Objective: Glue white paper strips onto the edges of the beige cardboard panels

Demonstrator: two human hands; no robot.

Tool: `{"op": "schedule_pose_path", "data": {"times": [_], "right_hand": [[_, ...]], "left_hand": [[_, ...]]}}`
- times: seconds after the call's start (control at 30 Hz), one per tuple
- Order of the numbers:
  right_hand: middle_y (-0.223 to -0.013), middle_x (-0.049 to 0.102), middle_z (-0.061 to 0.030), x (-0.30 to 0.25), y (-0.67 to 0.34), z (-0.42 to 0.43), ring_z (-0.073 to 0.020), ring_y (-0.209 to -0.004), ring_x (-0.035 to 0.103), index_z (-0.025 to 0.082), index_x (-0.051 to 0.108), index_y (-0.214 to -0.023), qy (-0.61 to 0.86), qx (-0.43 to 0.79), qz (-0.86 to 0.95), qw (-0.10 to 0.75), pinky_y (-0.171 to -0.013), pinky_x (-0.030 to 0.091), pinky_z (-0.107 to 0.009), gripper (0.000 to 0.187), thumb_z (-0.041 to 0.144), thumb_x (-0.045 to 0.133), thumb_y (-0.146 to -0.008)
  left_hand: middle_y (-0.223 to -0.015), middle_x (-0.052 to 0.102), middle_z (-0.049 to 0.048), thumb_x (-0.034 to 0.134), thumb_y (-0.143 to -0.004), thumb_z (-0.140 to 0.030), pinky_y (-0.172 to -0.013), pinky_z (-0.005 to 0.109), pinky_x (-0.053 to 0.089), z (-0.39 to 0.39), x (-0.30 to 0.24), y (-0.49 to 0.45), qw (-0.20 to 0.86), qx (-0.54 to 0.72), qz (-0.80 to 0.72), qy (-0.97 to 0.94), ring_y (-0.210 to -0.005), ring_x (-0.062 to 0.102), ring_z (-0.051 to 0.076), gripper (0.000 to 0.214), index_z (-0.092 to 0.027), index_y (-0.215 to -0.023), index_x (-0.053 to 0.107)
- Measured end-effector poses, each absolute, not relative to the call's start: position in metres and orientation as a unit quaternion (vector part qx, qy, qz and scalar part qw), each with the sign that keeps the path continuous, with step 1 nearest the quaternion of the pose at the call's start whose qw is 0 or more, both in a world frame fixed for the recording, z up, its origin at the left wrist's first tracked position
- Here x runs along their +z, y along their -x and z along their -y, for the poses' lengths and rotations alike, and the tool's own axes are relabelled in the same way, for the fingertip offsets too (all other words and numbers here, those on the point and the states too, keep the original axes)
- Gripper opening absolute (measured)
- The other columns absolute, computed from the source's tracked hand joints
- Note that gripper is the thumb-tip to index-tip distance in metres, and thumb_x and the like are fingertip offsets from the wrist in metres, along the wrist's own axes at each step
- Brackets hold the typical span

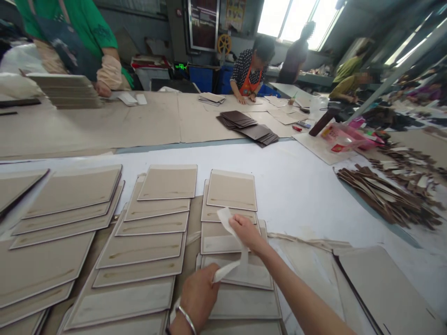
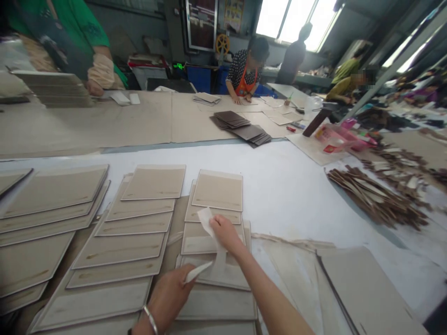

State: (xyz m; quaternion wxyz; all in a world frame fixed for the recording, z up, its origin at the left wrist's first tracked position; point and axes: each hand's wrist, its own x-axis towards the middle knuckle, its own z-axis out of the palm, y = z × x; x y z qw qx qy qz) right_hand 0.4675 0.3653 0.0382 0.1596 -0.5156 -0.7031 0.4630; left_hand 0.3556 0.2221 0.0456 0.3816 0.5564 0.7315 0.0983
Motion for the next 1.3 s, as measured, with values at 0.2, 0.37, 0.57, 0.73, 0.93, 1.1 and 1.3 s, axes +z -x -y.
{"op": "schedule_pose_path", "data": {"times": [0.2, 0.37, 0.57, 0.73, 0.93, 1.1, 1.3], "right_hand": [[-0.052, 0.041, 0.0055, 0.017, -0.432, -0.423, -0.0082, -0.054, 0.037, 0.016, 0.048, -0.054, 0.414, 0.392, 0.821, 0.024, -0.051, 0.023, -0.021, 0.028, 0.033, 0.053, -0.075], [-0.052, 0.041, 0.0057, 0.007, -0.421, -0.441, -0.0078, -0.055, 0.038, 0.015, 0.052, -0.054, 0.406, 0.397, 0.823, -0.013, -0.051, 0.023, -0.020, 0.027, 0.031, 0.054, -0.076], [-0.052, 0.043, 0.0053, 0.009, -0.417, -0.445, -0.0078, -0.054, 0.038, 0.015, 0.055, -0.057, 0.402, 0.381, 0.832, -0.035, -0.051, 0.024, -0.020, 0.026, 0.032, 0.054, -0.076], [-0.057, 0.051, 0.0030, 0.011, -0.414, -0.446, -0.0086, -0.057, 0.043, 0.015, 0.058, -0.060, 0.399, 0.346, 0.848, -0.050, -0.052, 0.026, -0.019, 0.024, 0.031, 0.054, -0.077], [-0.070, 0.062, -0.0017, 0.013, -0.410, -0.445, -0.0110, -0.064, 0.051, 0.017, 0.063, -0.069, 0.394, 0.295, 0.866, -0.083, -0.056, 0.030, -0.020, 0.023, 0.035, 0.053, -0.079], [-0.078, 0.065, -0.0040, 0.025, -0.418, -0.449, -0.0140, -0.068, 0.054, 0.018, 0.065, -0.078, 0.395, 0.277, 0.863, -0.152, -0.054, 0.031, -0.022, 0.026, 0.042, 0.057, -0.073], [-0.078, 0.066, -0.0042, 0.051, -0.473, -0.466, -0.0146, -0.071, 0.055, 0.016, 0.065, -0.076, 0.426, 0.272, 0.835, -0.216, -0.053, 0.031, -0.021, 0.021, 0.035, 0.057, -0.073]], "left_hand": [[-0.118, 0.053, 0.0112, 0.040, -0.071, 0.000, -0.097, 0.033, 0.033, -0.270, 0.038, -0.328, 0.234, 0.048, -0.738, -0.632, -0.114, 0.044, 0.021, 0.029, -0.013, -0.083, 0.062], [-0.130, 0.043, 0.0155, 0.038, -0.070, 0.002, -0.103, 0.035, 0.028, -0.287, 0.025, -0.321, 0.235, 0.054, -0.734, -0.635, -0.122, 0.036, 0.022, 0.030, -0.009, -0.085, 0.061], [-0.130, 0.043, 0.0147, 0.036, -0.071, 0.003, -0.101, 0.036, 0.031, -0.295, 0.020, -0.317, 0.230, 0.052, -0.723, -0.650, -0.121, 0.037, 0.022, 0.029, -0.010, -0.085, 0.059], [-0.130, 0.043, 0.0145, 0.037, -0.071, 0.003, -0.101, 0.033, 0.030, -0.300, 0.018, -0.316, 0.234, 0.032, -0.718, -0.655, -0.120, 0.038, 0.022, 0.029, -0.008, -0.087, 0.058], [-0.126, 0.048, 0.0122, 0.038, -0.070, 0.003, -0.098, 0.034, 0.033, -0.302, 0.013, -0.314, 0.207, 0.026, -0.714, -0.669, -0.115, 0.043, 0.020, 0.029, -0.010, -0.087, 0.059], [-0.123, 0.051, 0.0135, 0.038, -0.070, 0.004, -0.098, 0.033, 0.034, -0.304, 0.012, -0.314, 0.181, 0.007, -0.710, -0.681, -0.113, 0.046, 0.020, 0.031, -0.009, -0.089, 0.059], [-0.121, 0.053, 0.0139, 0.037, -0.070, 0.003, -0.097, 0.033, 0.034, -0.302, 0.007, -0.312, 0.139, -0.014, -0.689, -0.711, -0.111, 0.048, 0.020, 0.031, -0.009, -0.087, 0.060]]}}
